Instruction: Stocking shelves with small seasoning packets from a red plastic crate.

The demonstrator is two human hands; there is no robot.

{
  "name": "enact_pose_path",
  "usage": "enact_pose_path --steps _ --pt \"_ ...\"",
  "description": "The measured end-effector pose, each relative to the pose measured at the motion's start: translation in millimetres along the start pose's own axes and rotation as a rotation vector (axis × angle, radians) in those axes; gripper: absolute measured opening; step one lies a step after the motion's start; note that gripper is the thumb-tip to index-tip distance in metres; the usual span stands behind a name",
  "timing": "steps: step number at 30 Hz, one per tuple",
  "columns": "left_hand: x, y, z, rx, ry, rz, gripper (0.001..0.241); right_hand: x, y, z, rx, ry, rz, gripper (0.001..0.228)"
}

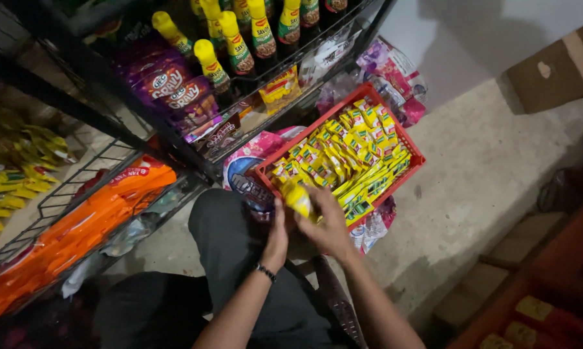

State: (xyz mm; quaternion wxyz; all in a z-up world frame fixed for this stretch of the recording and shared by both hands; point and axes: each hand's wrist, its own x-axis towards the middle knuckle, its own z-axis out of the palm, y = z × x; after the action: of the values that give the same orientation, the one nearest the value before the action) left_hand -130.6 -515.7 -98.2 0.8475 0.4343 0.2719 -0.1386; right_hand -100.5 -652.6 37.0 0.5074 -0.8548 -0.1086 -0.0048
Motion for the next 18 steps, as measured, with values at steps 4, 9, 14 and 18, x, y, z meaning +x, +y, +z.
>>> enact_pose_path --steps 4,9,14,18 --pt "-44.8 20.0 5.1 0.146 -0.073 0.037 0.064 -47.6 -22.9 8.0 0.374 -0.109 0.064 0.059" --pt "-111.4 32.7 9.3 0.685 -0.077 0.174 0.048 -102.9 103.9 50.1 0.698 0.007 0.459 0.046" --pt "-174.2 54.4 33.3 1.059 -0.33 0.345 0.041 -60.8 77.7 52.1 0.942 -0.158 0.829 0.066" --pt "-203.1 36.0 15.4 1.27 -0.739 0.472 0.04 -32.0 63.4 54.4 1.144 -0.283 0.98 0.053"
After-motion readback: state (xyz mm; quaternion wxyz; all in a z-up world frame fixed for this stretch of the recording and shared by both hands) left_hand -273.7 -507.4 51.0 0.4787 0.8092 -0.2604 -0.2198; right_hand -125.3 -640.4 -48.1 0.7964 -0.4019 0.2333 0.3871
